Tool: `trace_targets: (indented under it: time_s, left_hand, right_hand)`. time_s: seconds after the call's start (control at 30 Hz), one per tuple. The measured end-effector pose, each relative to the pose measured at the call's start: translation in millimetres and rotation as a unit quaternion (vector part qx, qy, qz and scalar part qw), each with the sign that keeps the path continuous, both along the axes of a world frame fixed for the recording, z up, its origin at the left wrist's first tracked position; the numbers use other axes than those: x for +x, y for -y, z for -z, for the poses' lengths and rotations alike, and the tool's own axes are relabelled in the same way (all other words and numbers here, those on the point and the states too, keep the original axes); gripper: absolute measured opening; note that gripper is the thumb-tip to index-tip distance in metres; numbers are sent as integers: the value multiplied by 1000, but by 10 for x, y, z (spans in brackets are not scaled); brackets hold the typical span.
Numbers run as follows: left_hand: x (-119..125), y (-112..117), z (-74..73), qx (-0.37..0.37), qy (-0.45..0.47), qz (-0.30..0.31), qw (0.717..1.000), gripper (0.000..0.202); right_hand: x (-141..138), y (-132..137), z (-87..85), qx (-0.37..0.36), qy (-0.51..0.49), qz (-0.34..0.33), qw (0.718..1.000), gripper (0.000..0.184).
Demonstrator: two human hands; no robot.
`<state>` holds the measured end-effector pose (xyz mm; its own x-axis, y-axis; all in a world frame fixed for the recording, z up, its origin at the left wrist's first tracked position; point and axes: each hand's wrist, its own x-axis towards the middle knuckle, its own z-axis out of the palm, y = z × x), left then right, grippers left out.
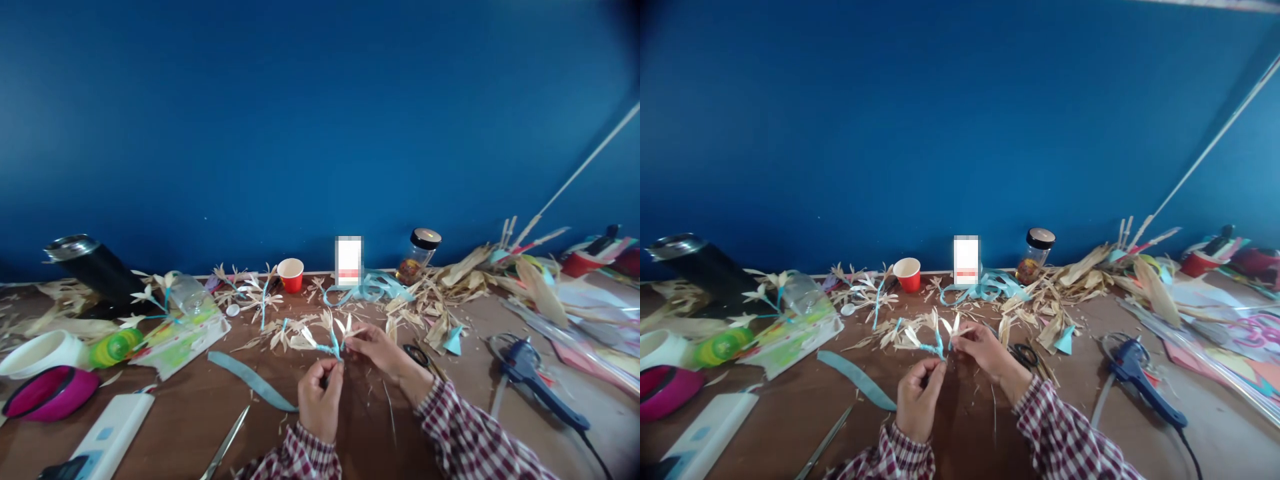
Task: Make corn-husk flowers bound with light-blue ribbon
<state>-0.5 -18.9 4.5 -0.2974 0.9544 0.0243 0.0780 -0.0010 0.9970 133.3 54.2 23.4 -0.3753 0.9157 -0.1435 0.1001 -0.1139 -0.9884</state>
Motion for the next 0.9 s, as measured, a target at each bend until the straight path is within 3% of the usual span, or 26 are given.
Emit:
trace_targets:
  time_s: [0.13,0.27,0.47,0.73,0.9]
  left_hand:
    - [-26,-6,30,2,-20,4,1000,21]
    - [-37,-31,61,-5,-28,15,999,23]
    - [-27,-69,91,-27,-19,28,999,25]
    - [-35,-82,106,-50,-43,42,997,29]
    - [2,-83,111,-67,-28,32,997,32]
  right_hand:
    - [-43,152,12,-124,-168,33,977,30]
    - [-90,205,1,-132,-207,50,968,26]
    - [-107,237,-18,-123,-185,70,972,24]
    - [-64,296,4,-8,-76,98,992,17]
    - [-82,297,-15,-10,-62,92,994,17]
